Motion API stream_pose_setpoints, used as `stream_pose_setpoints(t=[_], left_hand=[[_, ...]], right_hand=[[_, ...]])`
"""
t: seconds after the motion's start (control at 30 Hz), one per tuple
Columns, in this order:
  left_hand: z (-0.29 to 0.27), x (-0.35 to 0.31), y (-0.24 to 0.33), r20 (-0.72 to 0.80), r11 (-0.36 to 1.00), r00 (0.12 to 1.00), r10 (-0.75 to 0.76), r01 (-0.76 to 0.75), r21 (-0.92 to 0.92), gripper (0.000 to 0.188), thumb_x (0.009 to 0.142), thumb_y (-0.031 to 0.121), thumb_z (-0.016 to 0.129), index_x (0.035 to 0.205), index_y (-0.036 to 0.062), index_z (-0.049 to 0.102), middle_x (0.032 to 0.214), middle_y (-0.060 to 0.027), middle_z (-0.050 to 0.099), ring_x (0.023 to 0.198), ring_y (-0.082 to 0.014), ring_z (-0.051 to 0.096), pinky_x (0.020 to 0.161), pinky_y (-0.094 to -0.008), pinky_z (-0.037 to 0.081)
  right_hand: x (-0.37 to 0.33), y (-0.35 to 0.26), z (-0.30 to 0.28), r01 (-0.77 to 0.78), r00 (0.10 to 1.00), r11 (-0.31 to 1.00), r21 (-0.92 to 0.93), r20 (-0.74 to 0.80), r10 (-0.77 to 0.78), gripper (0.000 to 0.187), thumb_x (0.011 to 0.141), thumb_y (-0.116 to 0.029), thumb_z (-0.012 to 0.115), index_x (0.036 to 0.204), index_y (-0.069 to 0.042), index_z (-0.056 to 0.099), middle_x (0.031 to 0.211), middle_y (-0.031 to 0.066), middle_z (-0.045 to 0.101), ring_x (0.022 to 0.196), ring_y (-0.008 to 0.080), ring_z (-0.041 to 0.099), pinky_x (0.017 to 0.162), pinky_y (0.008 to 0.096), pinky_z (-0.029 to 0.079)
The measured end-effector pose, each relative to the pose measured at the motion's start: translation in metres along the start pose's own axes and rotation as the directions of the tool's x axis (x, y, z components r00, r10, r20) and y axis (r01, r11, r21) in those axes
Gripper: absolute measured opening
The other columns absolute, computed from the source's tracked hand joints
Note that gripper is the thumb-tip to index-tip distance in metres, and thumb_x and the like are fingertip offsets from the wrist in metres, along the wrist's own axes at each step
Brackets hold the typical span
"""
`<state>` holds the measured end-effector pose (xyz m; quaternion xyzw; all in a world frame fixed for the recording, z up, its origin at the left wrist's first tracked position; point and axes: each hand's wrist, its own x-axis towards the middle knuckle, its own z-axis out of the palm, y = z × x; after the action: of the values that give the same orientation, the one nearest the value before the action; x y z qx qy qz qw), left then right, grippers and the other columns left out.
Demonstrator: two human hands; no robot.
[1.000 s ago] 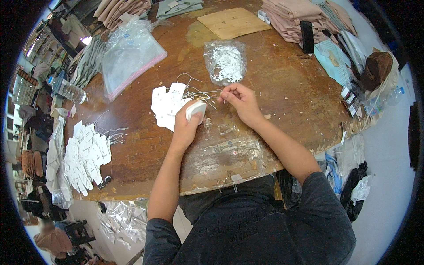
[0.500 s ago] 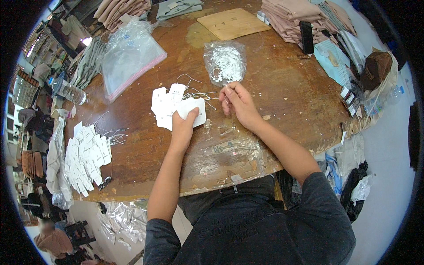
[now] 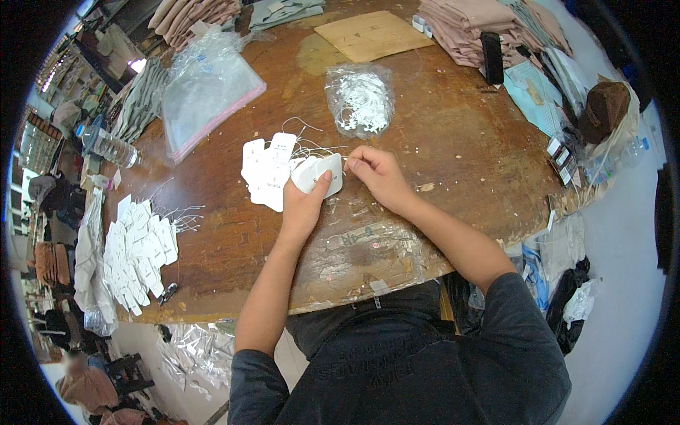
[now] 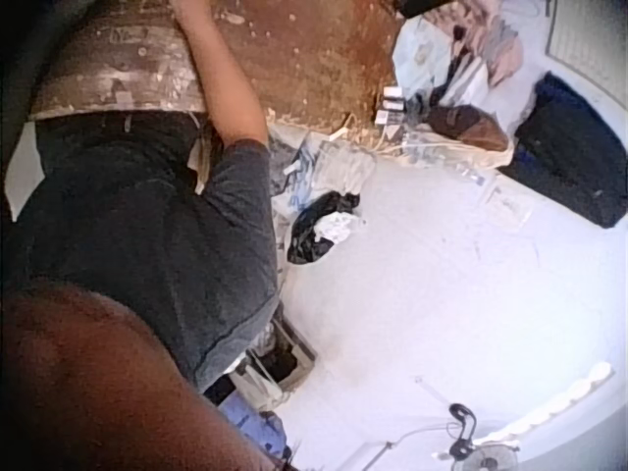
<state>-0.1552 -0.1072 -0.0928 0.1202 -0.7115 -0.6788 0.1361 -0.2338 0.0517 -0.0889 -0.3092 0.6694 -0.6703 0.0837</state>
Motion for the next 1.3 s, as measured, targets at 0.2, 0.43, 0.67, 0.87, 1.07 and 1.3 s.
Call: stream_pose_setpoints(t=[0.2, 0.43, 0.67, 0.87, 1.07, 1.3], left_hand=[[0.0, 0.0, 0.002, 0.007, 0.998, 0.998, 0.06, -0.06, 0.027, 0.029, 0.086, 0.016, 0.071, 0.107, -0.0022, 0.063, 0.099, -0.0078, 0.067, 0.089, -0.0135, 0.061, 0.081, -0.029, 0.049], [0.001, -0.001, 0.001, 0.024, 0.993, 0.995, 0.096, -0.097, 0.066, 0.027, 0.085, 0.016, 0.073, 0.104, 0.0004, 0.063, 0.094, -0.0051, 0.066, 0.084, -0.0113, 0.06, 0.076, -0.027, 0.049], [0.0, -0.004, 0.001, 0.039, 0.964, 0.984, 0.172, -0.177, 0.198, 0.021, 0.085, 0.012, 0.072, 0.101, -0.0003, 0.064, 0.093, -0.0042, 0.066, 0.083, -0.01, 0.059, 0.075, -0.026, 0.048], [-0.003, 0.001, 0.006, 0.187, 0.671, 0.806, 0.562, -0.576, 0.467, 0.027, 0.076, 0.0, 0.071, 0.102, 0.0059, 0.068, 0.1, -0.0061, 0.067, 0.09, -0.0209, 0.062, 0.08, -0.032, 0.049], [-0.004, 0.001, 0.015, 0.32, 0.287, 0.649, 0.69, -0.651, 0.703, 0.033, 0.069, 0.004, 0.071, 0.101, 0.0133, 0.07, 0.097, -0.0029, 0.065, 0.091, -0.0245, 0.06, 0.079, -0.0363, 0.047], [-0.003, -0.003, 0.017, 0.506, 0.143, 0.5, 0.703, -0.797, 0.587, 0.026, 0.069, 0.011, 0.07, 0.095, 0.0132, 0.07, 0.092, -0.0007, 0.064, 0.087, -0.0216, 0.061, 0.075, -0.0357, 0.048]], right_hand=[[-0.002, -0.006, 0.002, 0.045, 0.999, 0.953, -0.299, 0.039, -0.035, 0.015, 0.094, -0.014, 0.056, 0.09, 0.0, 0.061, 0.075, 0.0085, 0.064, 0.068, 0.0167, 0.059, 0.064, 0.0315, 0.046], [0.0, -0.002, 0.001, 0.166, 0.986, 0.91, -0.381, 0.075, -0.149, 0.015, 0.093, -0.015, 0.056, 0.091, -0.001, 0.061, 0.078, 0.0148, 0.064, 0.07, 0.029, 0.063, 0.063, 0.0366, 0.047], [0.0, -0.004, 0.001, 0.218, 0.976, 0.894, -0.391, 0.109, -0.19, 0.014, 0.092, -0.013, 0.054, 0.089, 0.0, 0.059, 0.081, 0.0172, 0.062, 0.076, 0.0353, 0.061, 0.067, 0.0418, 0.047], [0.0, 0.002, 0.002, 0.258, 0.965, 0.893, -0.369, 0.064, -0.253, 0.016, 0.093, -0.013, 0.055, 0.097, 0.0, 0.062, 0.083, 0.0126, 0.064, 0.076, 0.0307, 0.063, 0.068, 0.0391, 0.048], [0.001, 0.009, -0.003, -0.245, 0.967, 0.938, 0.246, 0.129, 0.218, 0.014, 0.094, -0.015, 0.059, 0.095, -0.002, 0.065, 0.075, 0.0001, 0.06, 0.068, 0.0089, 0.053, 0.06, 0.0263, 0.042], [0.008, 0.015, -0.009, -0.443, 0.895, 0.884, 0.148, 0.127, 0.427, 0.025, 0.093, -0.021, 0.061, 0.072, -0.009, 0.056, 0.061, -0.0026, 0.052, 0.053, 0.0049, 0.045, 0.047, 0.0204, 0.035]])
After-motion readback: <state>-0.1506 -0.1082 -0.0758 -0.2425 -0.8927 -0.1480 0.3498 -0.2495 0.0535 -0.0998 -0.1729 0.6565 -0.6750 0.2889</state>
